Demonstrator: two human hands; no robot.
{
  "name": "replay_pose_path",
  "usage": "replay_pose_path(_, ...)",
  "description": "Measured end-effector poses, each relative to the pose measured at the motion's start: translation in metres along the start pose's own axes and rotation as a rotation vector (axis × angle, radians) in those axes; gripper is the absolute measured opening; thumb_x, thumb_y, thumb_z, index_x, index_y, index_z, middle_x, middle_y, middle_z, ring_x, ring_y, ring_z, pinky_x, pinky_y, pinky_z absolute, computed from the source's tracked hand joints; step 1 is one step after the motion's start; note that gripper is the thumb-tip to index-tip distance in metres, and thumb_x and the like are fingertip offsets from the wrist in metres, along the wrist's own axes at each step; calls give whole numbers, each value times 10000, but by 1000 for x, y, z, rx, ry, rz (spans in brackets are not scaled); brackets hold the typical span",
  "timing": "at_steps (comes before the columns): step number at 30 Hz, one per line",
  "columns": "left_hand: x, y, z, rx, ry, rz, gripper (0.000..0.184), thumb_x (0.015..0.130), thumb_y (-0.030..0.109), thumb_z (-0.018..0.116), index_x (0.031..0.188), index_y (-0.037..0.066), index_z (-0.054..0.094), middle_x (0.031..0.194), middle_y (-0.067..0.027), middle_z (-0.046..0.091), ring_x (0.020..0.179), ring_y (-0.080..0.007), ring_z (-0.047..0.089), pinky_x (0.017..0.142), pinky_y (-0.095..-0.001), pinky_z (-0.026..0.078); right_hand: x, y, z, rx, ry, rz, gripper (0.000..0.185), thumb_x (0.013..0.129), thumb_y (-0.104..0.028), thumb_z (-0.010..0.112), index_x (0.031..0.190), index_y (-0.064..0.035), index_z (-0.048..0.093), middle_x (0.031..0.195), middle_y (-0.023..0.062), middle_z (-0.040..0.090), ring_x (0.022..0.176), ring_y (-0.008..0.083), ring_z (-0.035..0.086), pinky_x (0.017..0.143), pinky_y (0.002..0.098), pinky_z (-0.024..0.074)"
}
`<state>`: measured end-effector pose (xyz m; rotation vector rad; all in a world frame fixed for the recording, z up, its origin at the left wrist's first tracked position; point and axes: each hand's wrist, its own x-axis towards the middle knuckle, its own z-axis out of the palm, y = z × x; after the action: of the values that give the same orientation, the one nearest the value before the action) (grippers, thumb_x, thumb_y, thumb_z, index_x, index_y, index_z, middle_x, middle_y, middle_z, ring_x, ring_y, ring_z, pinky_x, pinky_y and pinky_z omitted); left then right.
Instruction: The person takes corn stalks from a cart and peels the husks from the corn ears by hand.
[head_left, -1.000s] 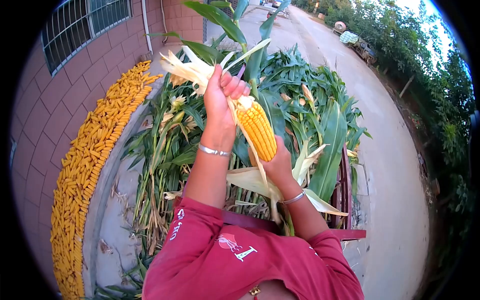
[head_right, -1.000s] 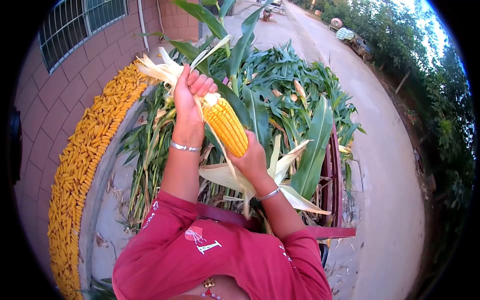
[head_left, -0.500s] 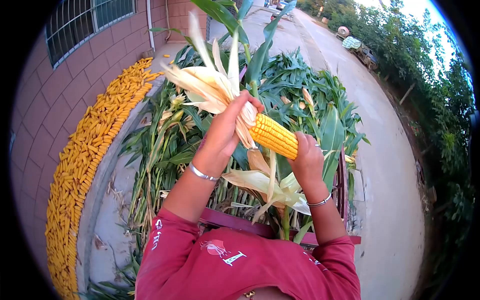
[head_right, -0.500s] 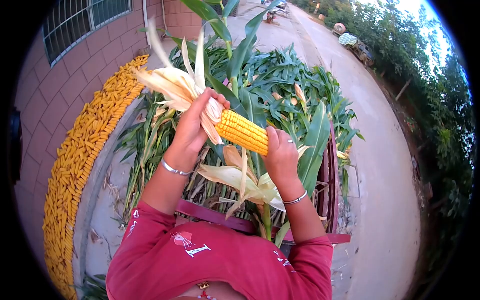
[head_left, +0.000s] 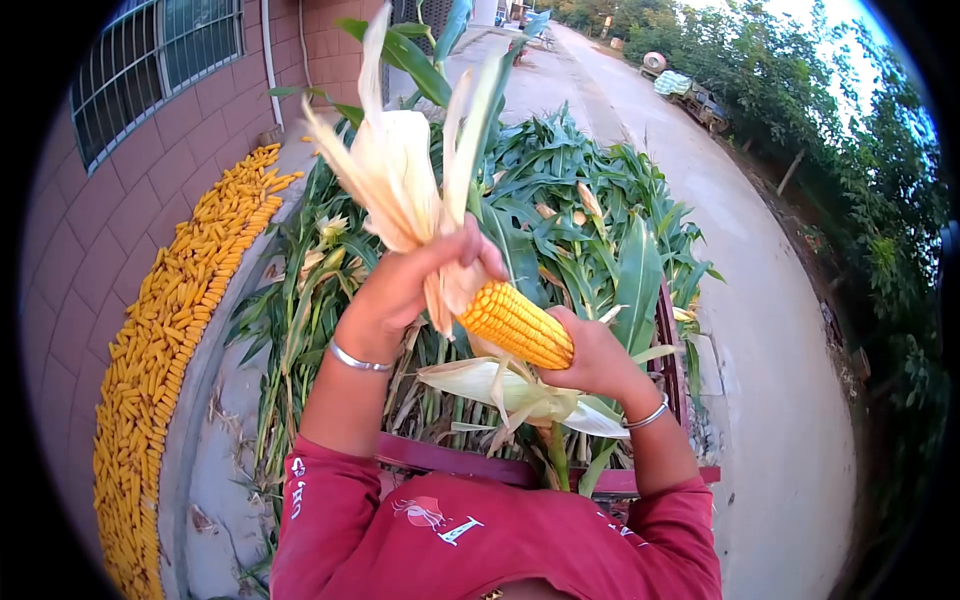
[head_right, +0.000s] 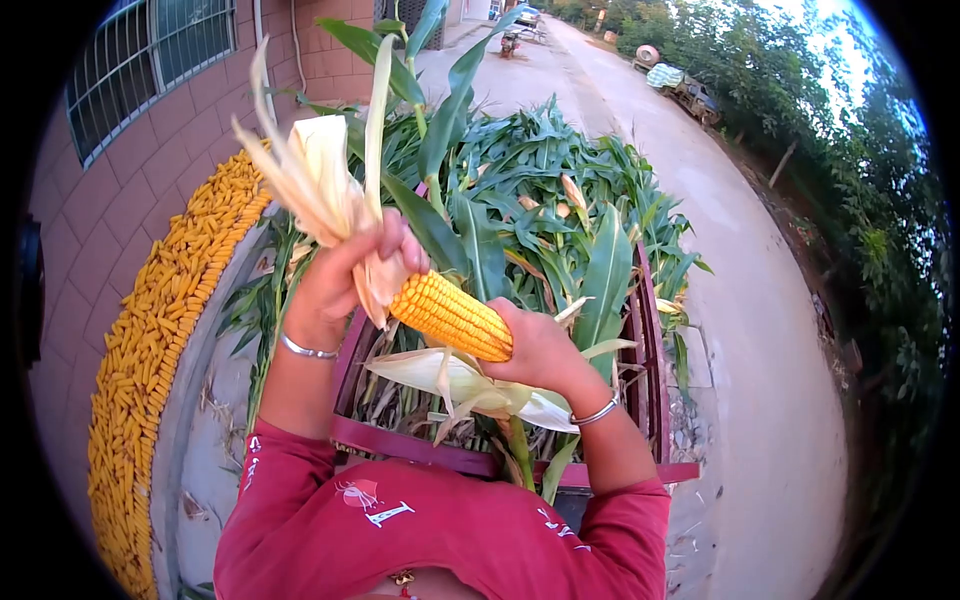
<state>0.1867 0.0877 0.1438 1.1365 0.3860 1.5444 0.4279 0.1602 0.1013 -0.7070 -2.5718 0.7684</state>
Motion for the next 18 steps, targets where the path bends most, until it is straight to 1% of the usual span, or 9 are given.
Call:
replay_pose_path(2, -6, 5, 0, 316, -194, 55, 213, 950, 200, 527, 786, 64, 521, 816, -110, 630, 823, -218, 618, 811, -351, 493, -1, -1, -9, -102, 41, -57, 499, 646, -201, 755, 1070, -53, 538, 794, 171, 637, 742, 342, 648, 680, 364, 516)
replay_pose_path(4, -9, 2, 4, 403, -252, 73, 218, 935, 154, 544, 742, 53, 534, 717, -98, 606, 740, -206, 607, 743, -334, 493, -1, -4, -16, -226, -2, -70, 497, 634, -216, 761, 1056, -62, 550, 802, 175, 639, 749, 357, 640, 671, 375, 515)
replay_pose_path(6, -10, -2, 6, 209, -276, 76, 258, 946, 146, 520, 702, 63, 521, 621, -66, 552, 605, -174, 558, 643, -308, 457, -1, -5, -17, -236, -1, -75, 491, 633, -219, 763, 1050, -65, 555, 804, 175, 641, 749, 358, 640, 668, 377, 515)
replay_pose_path(7, -9, -11, 9, 85, -104, 85, 363, 979, 197, 458, 627, 109, 446, 496, -5, 404, 460, -133, 411, 541, -289, 367, 0, -6, -17, -245, -6, -79, 485, 632, -223, 765, 1044, -68, 560, 806, 175, 643, 749, 358, 639, 665, 378, 514)
replay_pose_path(8, -5, -11, 12, 87, -110, 87, 363, 979, 197, 458, 627, 109, 446, 496, -5, 404, 460, -133, 411, 541, -289, 367, 1, -5, -13, -248, 0, -80, 485, 632, -223, 765, 1044, -68, 560, 806, 175, 643, 749, 358, 639, 665, 378, 514)
replay_pose_path(11, 5, -8, 15, -229, 216, 302, 467, 1010, 301, 336, 559, 185, 298, 440, 70, 238, 406, -95, 239, 522, -270, 299, 7, -7, 15, -83, 134, -14, 456, 649, -240, 772, 1009, -50, 565, 805, 166, 643, 739, 326, 652, 670, 364, 513)
replay_pose_path(14, 26, 2, 2, -412, 164, 470, 455, 1004, 285, 351, 562, 190, 303, 448, 70, 248, 420, -96, 239, 542, -270, 300, 20, -14, 55, 179, 292, 61, 444, 662, -240, 776, 997, -40, 563, 857, 146, 652, 765, 265, 660, 697, 341, 507)
replay_pose_path(15, 35, 4, -2, -409, 139, 503, 450, 1002, 280, 357, 564, 192, 303, 451, 68, 249, 429, -100, 236, 554, -275, 302, 23, -23, 63, 258, 355, 78, 443, 676, -202, 780, 1019, -22, 564, 891, 109, 655, 800, 188, 644, 726, 313, 499)
replay_pose_path(18, 57, 15, -3, -407, 133, 507, 443, 990, 267, 386, 563, 188, 301, 461, 60, 243, 442, -109, 240, 564, -283, 306, 38, -35, 86, 489, 501, 17, 462, 690, -199, 772, 1039, 6, 549, 854, 129, 641, 756, 208, 634, 702, 323, 497)
